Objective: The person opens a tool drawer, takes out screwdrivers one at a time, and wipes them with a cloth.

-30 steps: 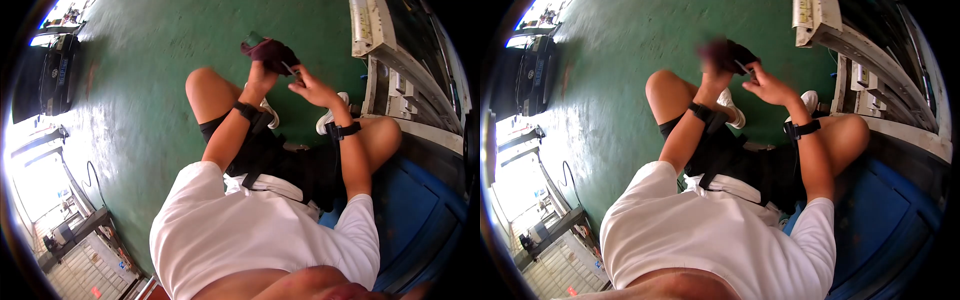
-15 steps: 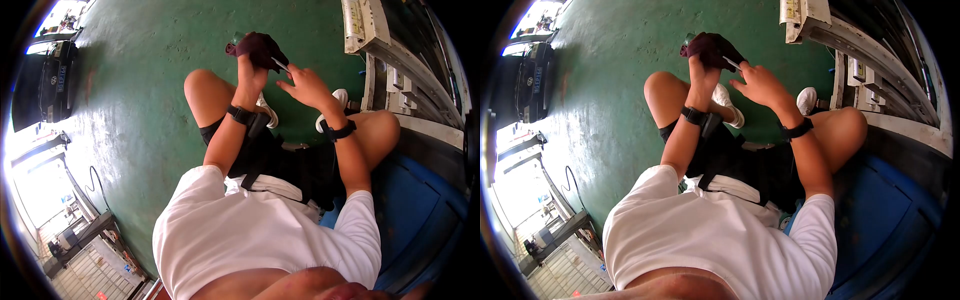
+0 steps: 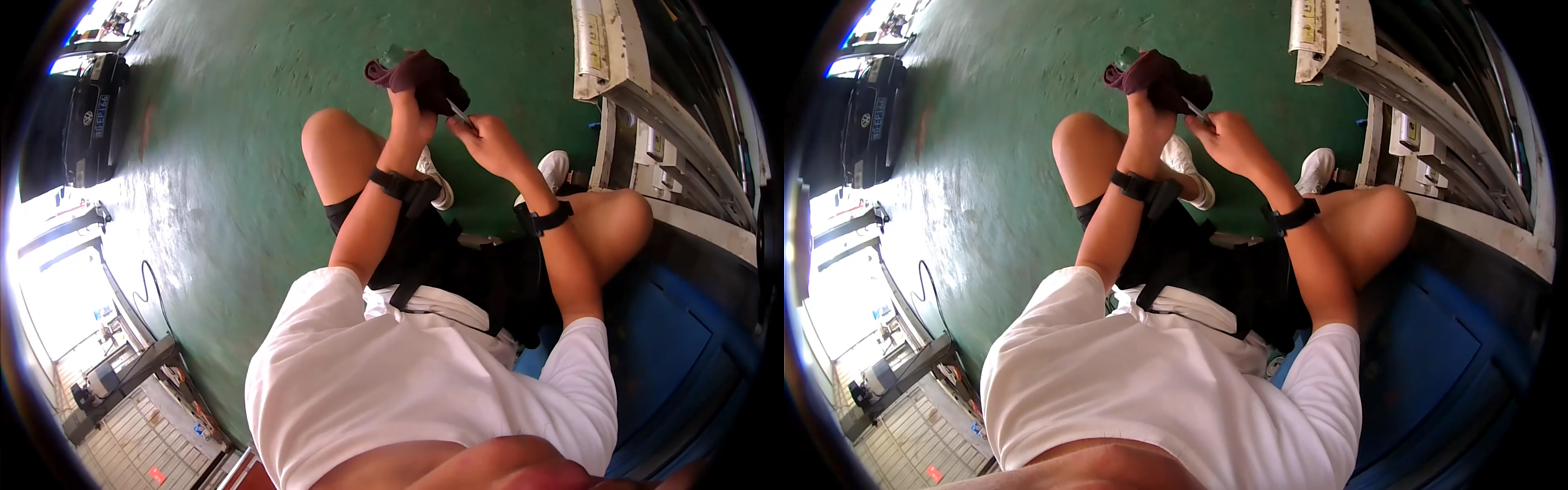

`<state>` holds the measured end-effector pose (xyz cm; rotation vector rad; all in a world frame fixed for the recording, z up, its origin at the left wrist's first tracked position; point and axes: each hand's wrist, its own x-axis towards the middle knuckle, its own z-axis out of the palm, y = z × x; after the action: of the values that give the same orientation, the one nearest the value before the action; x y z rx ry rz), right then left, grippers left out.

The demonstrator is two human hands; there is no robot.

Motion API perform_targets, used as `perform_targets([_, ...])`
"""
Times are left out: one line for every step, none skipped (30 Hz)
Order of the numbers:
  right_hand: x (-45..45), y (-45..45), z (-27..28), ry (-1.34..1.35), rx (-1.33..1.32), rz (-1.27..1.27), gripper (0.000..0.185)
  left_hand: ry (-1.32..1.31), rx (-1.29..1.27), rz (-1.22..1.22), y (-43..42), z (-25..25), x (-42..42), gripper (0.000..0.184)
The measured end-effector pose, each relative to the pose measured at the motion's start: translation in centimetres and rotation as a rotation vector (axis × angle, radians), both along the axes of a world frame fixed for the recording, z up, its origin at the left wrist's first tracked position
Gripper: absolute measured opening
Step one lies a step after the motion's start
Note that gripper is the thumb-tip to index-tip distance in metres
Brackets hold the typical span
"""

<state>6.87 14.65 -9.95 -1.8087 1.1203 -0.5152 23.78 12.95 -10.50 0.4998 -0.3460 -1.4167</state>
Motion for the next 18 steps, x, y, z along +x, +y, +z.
perform_targets([-0.4,0.0,-0.1,-0.118,0.059,0.01,0.049,0.004,0.002,0.006,0.2,-0.2,0.3,0.036])
perform_targets([-0.8,-0.1,-0.1,-0.113,0.06,0.016,0.049,-0.131,-0.108,-0.038,0.4,-0.3,0.5,0.052])
perform_targets([-1.3,-0.2,-0.1,-0.249,0.219,0.067,0.05,-0.266,-0.218,-0.081,0.6,-0.5,0.8,0.068])
perform_targets([-1.9,-0.2,0.3,-0.385,0.38,0.117,0.052,-0.26,-0.215,-0.073,0.9,0.0,1.3,0.068])
perform_targets([-3.1,-0.5,2.3,-0.433,0.672,0.173,0.05,-0.28,-0.331,-0.194,1.2,1.1,2.0,0.079])
perform_targets([-3.9,-0.4,2.8,-0.424,0.677,0.18,0.05,-0.301,-0.445,-0.313,1.5,1.7,2.4,0.09])
perform_targets([-4.7,-0.3,3.1,-0.464,0.793,0.205,0.049,-0.271,-0.489,-0.332,1.4,1.7,2.5,0.088])
perform_targets([-5.2,-0.4,3.3,-0.501,0.904,0.231,0.049,-0.268,-0.49,-0.314,1.3,1.8,2.5,0.088])
perform_targets([-5.6,-0.2,2.9,-0.523,0.882,0.288,0.05,-0.225,-0.374,-0.332,1.3,1.9,2.5,0.084])
perform_targets([-5.4,0.1,2.9,-0.504,0.886,0.301,0.05,-0.178,-0.26,-0.347,1.3,2.0,2.4,0.079])
perform_targets([-5.1,0.4,2.8,-0.457,0.788,0.259,0.051,-0.169,-0.262,-0.329,1.3,1.8,2.2,0.079])
perform_targets([-5.1,0.6,2.4,-0.412,0.688,0.217,0.051,-0.219,-0.254,-0.31,1.2,1.6,1.8,0.078])
perform_targets([-5.1,0.4,0.5,-0.24,0.43,0.132,0.047,-0.268,-0.242,-0.295,1.2,1.4,1.3,0.077])
perform_targets([-5.0,0.4,0.2,-0.23,0.433,0.136,0.047,-0.259,-0.24,-0.288,1.1,1.3,0.5,0.077])
perform_targets([-4.6,0.6,-0.2,-0.122,0.173,0.04,0.046,-0.201,-0.11,-0.185,1.0,1.3,-0.4,0.067])
perform_targets([-4.1,0.9,-0.2,-0.014,-0.085,-0.054,0.046,-0.144,0.023,-0.083,1.0,1.1,-1.3,0.058])
perform_targets([-3.6,1.1,0.1,0.061,-0.192,-0.101,0.045,-0.248,-0.01,-0.062,0.8,0.0,-1.7,0.046])
perform_targets([-3.5,1.1,0.4,0.063,-0.189,-0.101,0.045,-0.246,-0.007,-0.064,0.9,-0.6,-2.1,0.046])
